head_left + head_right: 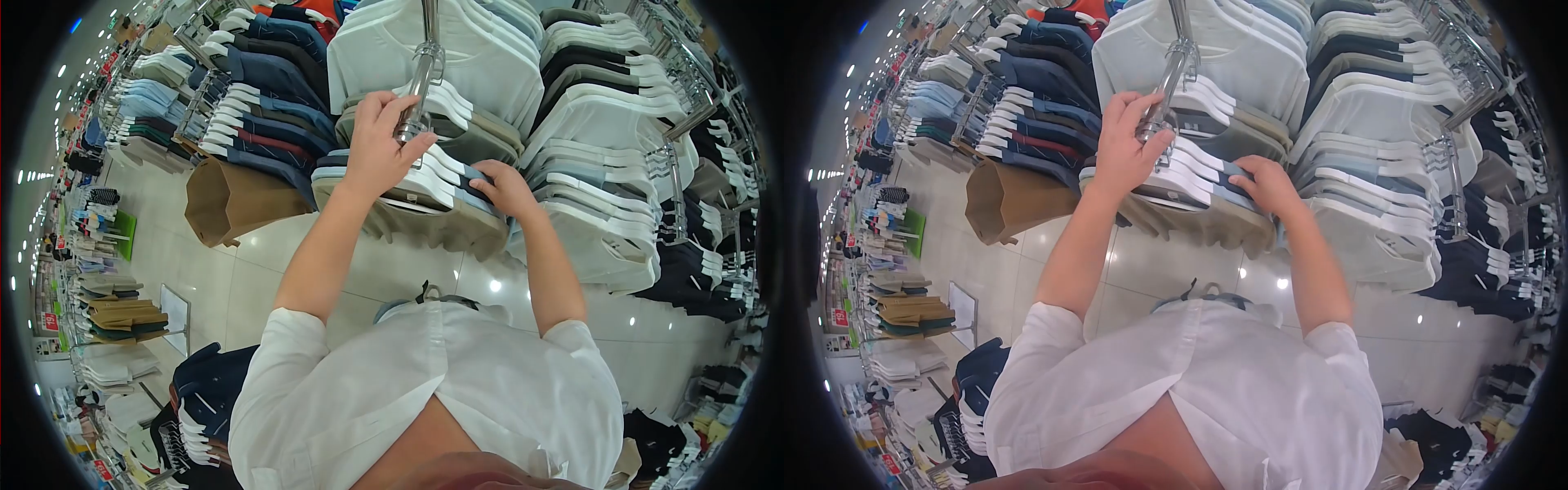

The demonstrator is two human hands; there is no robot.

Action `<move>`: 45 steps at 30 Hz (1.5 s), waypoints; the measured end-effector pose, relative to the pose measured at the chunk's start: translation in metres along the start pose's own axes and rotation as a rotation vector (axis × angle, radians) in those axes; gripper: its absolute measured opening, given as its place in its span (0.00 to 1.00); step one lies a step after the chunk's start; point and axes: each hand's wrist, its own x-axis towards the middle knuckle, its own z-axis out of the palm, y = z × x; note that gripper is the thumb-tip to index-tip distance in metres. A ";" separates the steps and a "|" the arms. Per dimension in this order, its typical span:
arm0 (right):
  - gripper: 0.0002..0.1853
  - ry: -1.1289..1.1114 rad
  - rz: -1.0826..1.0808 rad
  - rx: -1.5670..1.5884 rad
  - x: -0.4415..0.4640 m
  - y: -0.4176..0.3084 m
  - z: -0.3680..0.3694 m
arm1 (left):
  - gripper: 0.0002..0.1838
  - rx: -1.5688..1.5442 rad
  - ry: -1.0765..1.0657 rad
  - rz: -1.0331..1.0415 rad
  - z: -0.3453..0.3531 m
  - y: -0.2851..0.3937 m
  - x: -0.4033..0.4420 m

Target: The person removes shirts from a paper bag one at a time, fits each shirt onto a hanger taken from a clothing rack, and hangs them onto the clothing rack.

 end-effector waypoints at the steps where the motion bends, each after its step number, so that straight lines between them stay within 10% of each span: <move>1: 0.20 0.059 -0.014 -0.003 -0.001 -0.003 0.001 | 0.26 0.009 0.033 0.030 0.002 0.000 0.001; 9: 0.35 0.404 -0.035 -0.088 -0.042 -0.015 0.017 | 0.14 -0.006 0.179 0.053 0.016 -0.003 -0.007; 28: 0.25 0.461 0.175 0.133 -0.162 -0.024 0.038 | 0.16 0.068 0.287 0.134 0.014 -0.001 -0.007; 45: 0.13 0.528 -0.075 0.194 -0.082 -0.107 0.095 | 0.38 0.013 -0.239 0.065 -0.072 -0.023 -0.075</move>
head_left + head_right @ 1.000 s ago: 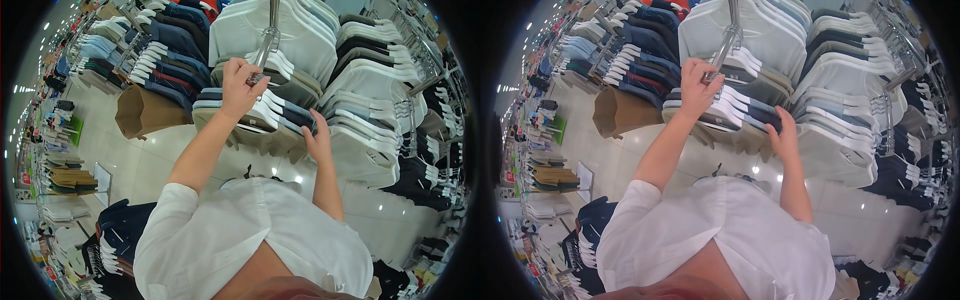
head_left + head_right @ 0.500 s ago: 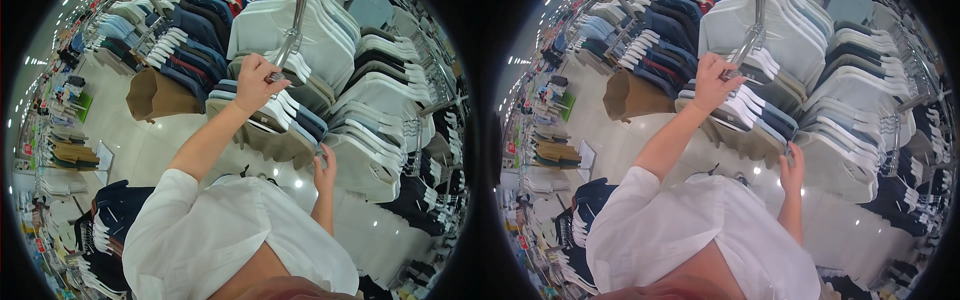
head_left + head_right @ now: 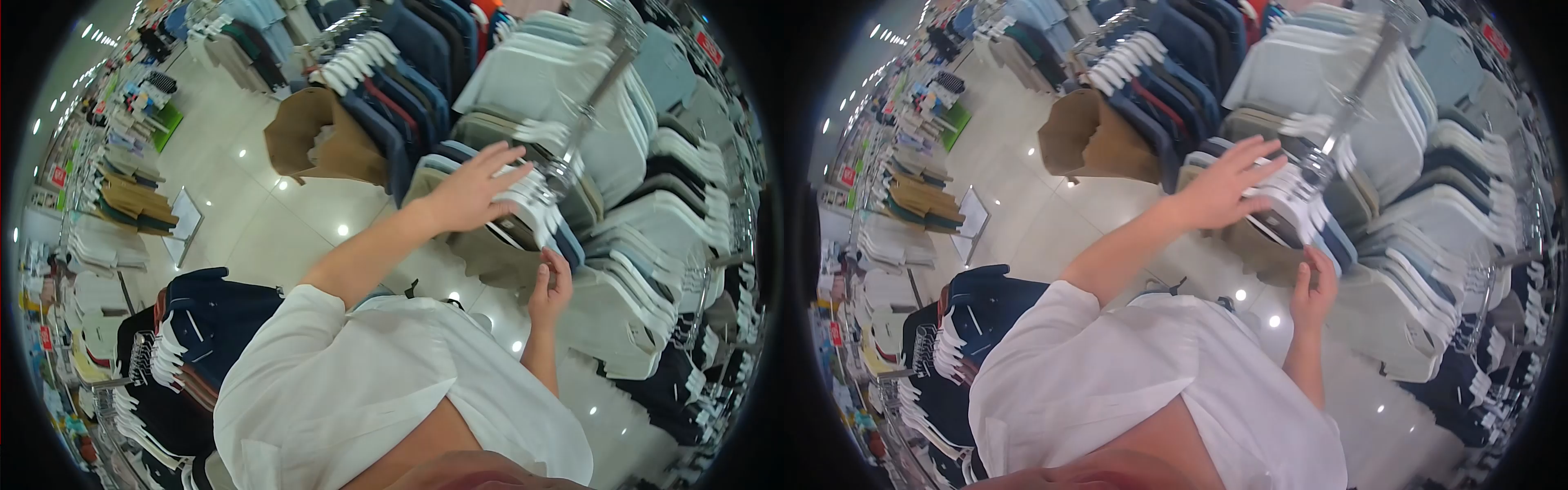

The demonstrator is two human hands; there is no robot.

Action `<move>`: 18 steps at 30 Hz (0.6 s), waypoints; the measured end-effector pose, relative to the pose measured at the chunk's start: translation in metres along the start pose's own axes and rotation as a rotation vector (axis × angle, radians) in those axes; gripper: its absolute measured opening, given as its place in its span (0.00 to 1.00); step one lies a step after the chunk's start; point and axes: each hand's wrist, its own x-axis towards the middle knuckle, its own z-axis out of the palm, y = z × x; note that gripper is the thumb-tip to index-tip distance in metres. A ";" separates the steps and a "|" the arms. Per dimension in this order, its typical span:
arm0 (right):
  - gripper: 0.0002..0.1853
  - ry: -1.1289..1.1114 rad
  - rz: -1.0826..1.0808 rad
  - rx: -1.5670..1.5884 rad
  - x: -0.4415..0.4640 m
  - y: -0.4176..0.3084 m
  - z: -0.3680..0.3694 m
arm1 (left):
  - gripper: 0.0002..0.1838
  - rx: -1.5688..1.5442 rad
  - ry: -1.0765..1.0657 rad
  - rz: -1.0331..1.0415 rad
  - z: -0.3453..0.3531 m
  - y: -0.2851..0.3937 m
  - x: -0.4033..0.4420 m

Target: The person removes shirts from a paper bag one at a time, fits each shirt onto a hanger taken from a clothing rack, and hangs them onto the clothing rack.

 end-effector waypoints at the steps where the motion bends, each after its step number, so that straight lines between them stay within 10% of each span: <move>1: 0.13 -0.017 -0.017 0.000 0.004 -0.006 0.014 | 0.42 -0.026 -0.049 -0.036 -0.008 -0.004 -0.018; 12: 0.54 -0.777 -0.134 0.215 0.009 -0.118 0.235 | 0.64 -0.756 -0.113 -0.465 -0.115 -0.039 -0.230; 18: 0.57 -0.946 -0.187 0.295 0.006 -0.170 0.332 | 0.66 -0.811 0.044 -0.535 -0.185 -0.059 -0.297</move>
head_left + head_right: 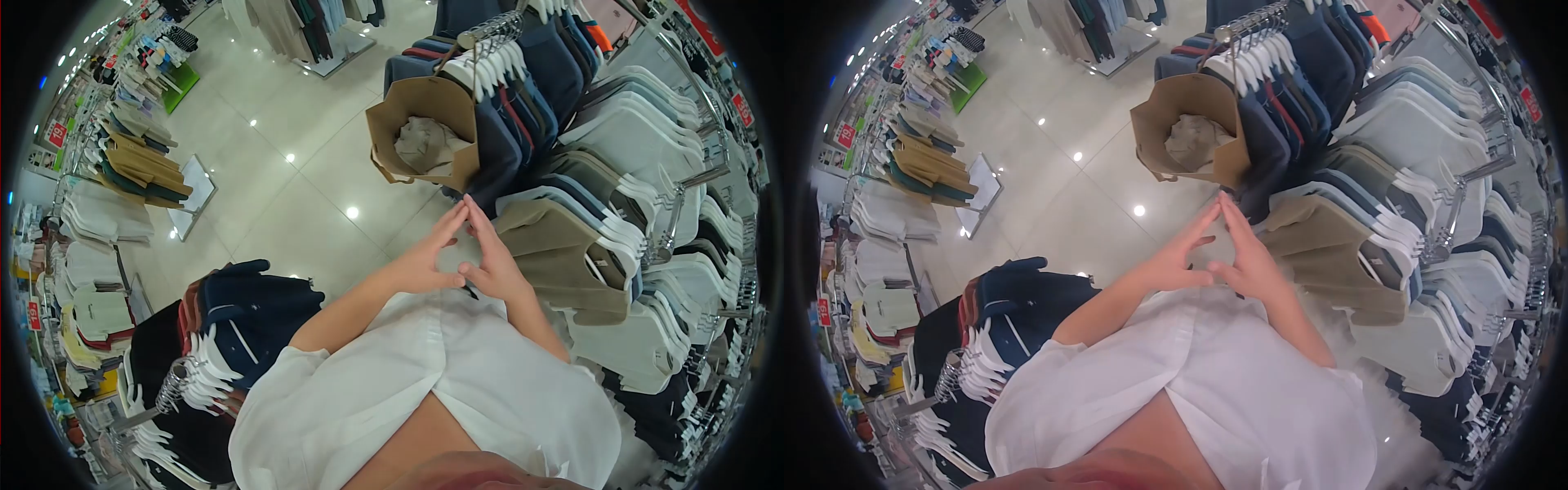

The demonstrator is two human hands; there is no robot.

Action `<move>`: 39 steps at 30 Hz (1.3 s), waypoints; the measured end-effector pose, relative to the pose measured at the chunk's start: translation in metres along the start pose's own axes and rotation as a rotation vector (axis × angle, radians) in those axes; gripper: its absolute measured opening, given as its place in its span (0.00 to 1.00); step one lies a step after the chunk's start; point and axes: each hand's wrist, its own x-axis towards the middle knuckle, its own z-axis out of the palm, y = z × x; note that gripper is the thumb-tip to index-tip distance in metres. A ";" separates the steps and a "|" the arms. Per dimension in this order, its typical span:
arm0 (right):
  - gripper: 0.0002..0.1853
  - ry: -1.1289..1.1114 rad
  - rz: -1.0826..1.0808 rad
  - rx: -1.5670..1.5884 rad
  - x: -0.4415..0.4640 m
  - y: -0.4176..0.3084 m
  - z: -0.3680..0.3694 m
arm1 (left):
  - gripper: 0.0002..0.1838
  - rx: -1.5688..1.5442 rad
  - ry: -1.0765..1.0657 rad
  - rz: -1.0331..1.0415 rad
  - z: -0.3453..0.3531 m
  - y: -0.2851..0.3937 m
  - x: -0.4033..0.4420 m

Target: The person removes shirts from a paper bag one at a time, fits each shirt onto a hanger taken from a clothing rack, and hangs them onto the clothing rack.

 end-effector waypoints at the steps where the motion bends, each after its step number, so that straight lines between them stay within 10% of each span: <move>1: 0.57 -0.030 -0.014 -0.010 0.012 -0.004 0.008 | 0.65 -0.025 0.027 -0.001 -0.010 -0.001 -0.010; 19: 0.44 -0.195 0.024 0.027 0.198 0.030 0.037 | 0.48 0.111 0.264 -0.137 -0.169 -0.005 0.017; 28: 0.37 0.027 0.398 0.128 0.235 0.054 0.046 | 0.39 0.289 0.016 -0.279 -0.236 -0.009 0.085; 39: 0.26 -0.128 0.867 -0.525 0.281 0.081 0.058 | 0.15 0.986 -0.561 0.007 -0.309 -0.021 0.119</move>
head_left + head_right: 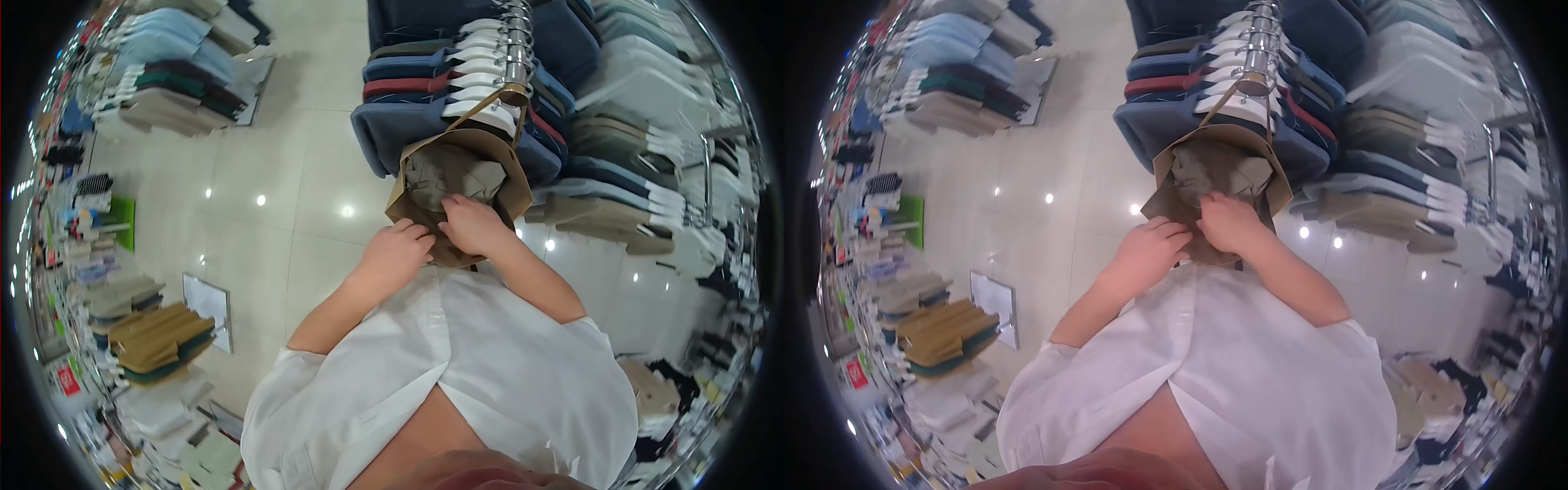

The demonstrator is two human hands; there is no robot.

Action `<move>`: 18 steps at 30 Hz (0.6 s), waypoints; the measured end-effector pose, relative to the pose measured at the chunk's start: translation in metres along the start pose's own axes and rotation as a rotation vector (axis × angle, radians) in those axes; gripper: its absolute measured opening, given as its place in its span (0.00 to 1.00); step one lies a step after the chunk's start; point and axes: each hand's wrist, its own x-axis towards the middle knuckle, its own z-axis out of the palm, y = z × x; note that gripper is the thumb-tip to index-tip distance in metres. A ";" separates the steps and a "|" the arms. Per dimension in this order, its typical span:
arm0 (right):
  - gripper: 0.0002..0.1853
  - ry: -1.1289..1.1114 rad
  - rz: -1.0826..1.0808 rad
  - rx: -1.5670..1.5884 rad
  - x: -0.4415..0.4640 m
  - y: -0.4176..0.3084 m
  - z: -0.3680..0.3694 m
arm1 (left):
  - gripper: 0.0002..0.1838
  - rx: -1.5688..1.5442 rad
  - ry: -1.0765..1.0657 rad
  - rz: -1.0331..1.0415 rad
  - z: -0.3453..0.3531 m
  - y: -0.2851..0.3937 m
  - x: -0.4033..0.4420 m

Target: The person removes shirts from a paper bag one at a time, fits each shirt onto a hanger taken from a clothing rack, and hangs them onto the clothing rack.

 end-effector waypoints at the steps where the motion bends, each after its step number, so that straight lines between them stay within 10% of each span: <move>1: 0.27 -0.055 0.047 -0.060 0.007 -0.007 -0.009 | 0.13 0.036 -0.019 0.039 -0.002 -0.005 0.003; 6: 0.38 -0.308 0.260 -0.162 0.084 -0.019 -0.021 | 0.06 0.124 -0.110 0.199 0.002 -0.023 0.010; 14: 0.30 0.344 0.493 -0.402 0.174 0.055 0.074 | 0.06 0.124 -0.021 0.258 0.017 -0.032 0.009; 18: 0.23 0.227 0.457 -0.331 0.180 0.053 0.081 | 0.07 0.108 0.008 0.280 0.017 -0.032 0.009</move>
